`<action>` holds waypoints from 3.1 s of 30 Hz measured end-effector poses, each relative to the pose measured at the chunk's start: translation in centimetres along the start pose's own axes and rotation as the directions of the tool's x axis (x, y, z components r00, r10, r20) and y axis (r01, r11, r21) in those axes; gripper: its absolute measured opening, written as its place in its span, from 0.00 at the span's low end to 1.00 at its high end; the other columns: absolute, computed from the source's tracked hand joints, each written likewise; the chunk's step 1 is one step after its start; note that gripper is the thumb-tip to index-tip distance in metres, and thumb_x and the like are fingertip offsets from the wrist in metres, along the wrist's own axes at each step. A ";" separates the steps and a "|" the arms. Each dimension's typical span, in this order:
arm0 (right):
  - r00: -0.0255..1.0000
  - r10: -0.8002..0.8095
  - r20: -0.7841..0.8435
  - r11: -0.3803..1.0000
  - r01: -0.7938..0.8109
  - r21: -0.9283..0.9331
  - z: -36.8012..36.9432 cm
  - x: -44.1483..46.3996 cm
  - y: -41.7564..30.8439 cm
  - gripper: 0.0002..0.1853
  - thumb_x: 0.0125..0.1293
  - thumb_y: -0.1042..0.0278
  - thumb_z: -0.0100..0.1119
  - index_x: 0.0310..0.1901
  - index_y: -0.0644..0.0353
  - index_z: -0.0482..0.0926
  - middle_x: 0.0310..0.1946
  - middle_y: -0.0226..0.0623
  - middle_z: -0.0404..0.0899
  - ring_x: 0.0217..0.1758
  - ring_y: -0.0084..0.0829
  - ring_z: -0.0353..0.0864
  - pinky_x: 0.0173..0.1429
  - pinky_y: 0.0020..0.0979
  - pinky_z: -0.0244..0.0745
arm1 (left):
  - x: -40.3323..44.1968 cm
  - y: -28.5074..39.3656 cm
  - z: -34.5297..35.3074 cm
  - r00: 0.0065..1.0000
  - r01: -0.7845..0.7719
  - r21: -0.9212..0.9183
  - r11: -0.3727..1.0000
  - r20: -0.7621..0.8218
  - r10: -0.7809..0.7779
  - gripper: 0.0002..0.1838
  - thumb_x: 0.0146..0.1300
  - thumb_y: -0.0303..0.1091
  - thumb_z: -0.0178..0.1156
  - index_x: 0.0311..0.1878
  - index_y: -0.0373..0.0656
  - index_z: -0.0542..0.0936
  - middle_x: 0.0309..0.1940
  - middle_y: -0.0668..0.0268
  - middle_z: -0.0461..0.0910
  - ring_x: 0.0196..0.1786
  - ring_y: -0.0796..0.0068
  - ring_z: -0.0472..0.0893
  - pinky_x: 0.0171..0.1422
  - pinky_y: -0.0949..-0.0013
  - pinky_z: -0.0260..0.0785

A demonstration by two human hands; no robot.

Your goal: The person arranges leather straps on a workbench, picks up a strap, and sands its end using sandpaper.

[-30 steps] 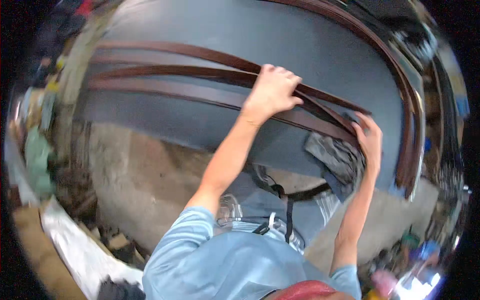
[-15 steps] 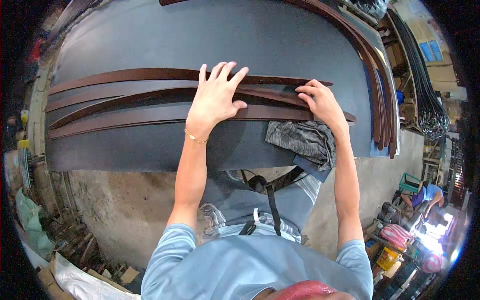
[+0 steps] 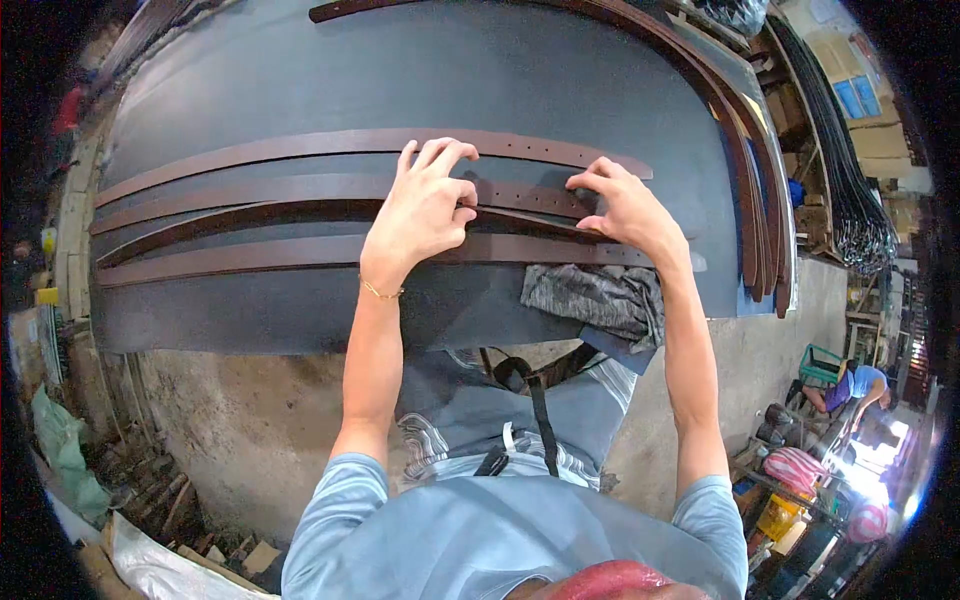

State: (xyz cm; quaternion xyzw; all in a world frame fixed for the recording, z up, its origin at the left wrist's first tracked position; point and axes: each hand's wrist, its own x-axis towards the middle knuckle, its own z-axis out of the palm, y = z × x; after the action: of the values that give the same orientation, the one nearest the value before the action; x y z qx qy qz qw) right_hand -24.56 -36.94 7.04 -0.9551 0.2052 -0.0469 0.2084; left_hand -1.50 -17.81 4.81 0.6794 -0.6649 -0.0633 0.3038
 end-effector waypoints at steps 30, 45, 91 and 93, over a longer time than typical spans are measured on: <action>0.966 -0.069 -0.250 0.998 0.064 -0.030 1.4 0.9 0.1 0.10 0.61 0.74 0.64 0.44 0.62 0.80 0.40 0.43 0.80 0.48 0.44 0.80 0.55 0.39 0.75 | 1.9 -1.8 3.1 0.961 0.058 0.137 0.989 -0.276 -0.018 0.18 0.54 0.28 0.69 0.49 0.42 0.77 0.47 0.61 0.79 0.55 0.61 0.78 0.68 0.56 0.63; 0.995 -0.077 -0.059 0.996 0.079 0.040 1.3 -6.2 -1.9 0.16 0.62 0.65 0.67 0.50 0.62 0.82 0.46 0.45 0.83 0.50 0.47 0.81 0.55 0.39 0.76 | 2.4 -2.6 4.5 0.943 0.075 0.228 0.971 -0.333 0.005 0.12 0.56 0.32 0.69 0.44 0.44 0.82 0.38 0.66 0.82 0.47 0.63 0.79 0.56 0.60 0.67; 0.995 -0.017 -0.095 0.977 -0.003 -0.212 0.9 -1.9 -2.5 0.26 0.54 0.66 0.72 0.54 0.63 0.76 0.46 0.48 0.79 0.53 0.47 0.77 0.61 0.42 0.69 | 2.0 -1.3 3.1 0.953 -0.003 0.225 0.974 -0.294 0.071 0.16 0.56 0.31 0.68 0.48 0.41 0.81 0.40 0.64 0.83 0.45 0.63 0.80 0.54 0.61 0.68; 0.975 -0.117 -0.190 0.960 0.061 -0.274 1.7 -1.5 -1.7 0.23 0.54 0.69 0.71 0.52 0.63 0.76 0.42 0.44 0.79 0.51 0.42 0.78 0.61 0.40 0.68 | 2.2 -1.2 3.1 0.944 0.001 0.227 0.974 -0.320 0.074 0.15 0.57 0.31 0.68 0.48 0.41 0.81 0.40 0.64 0.83 0.45 0.63 0.80 0.54 0.61 0.68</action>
State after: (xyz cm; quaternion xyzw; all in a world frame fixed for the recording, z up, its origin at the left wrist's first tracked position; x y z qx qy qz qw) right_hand -25.02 -34.23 6.24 -0.9728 0.1866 -0.1263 0.0534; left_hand -1.72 -21.01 2.38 0.6980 -0.6206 0.1313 0.3322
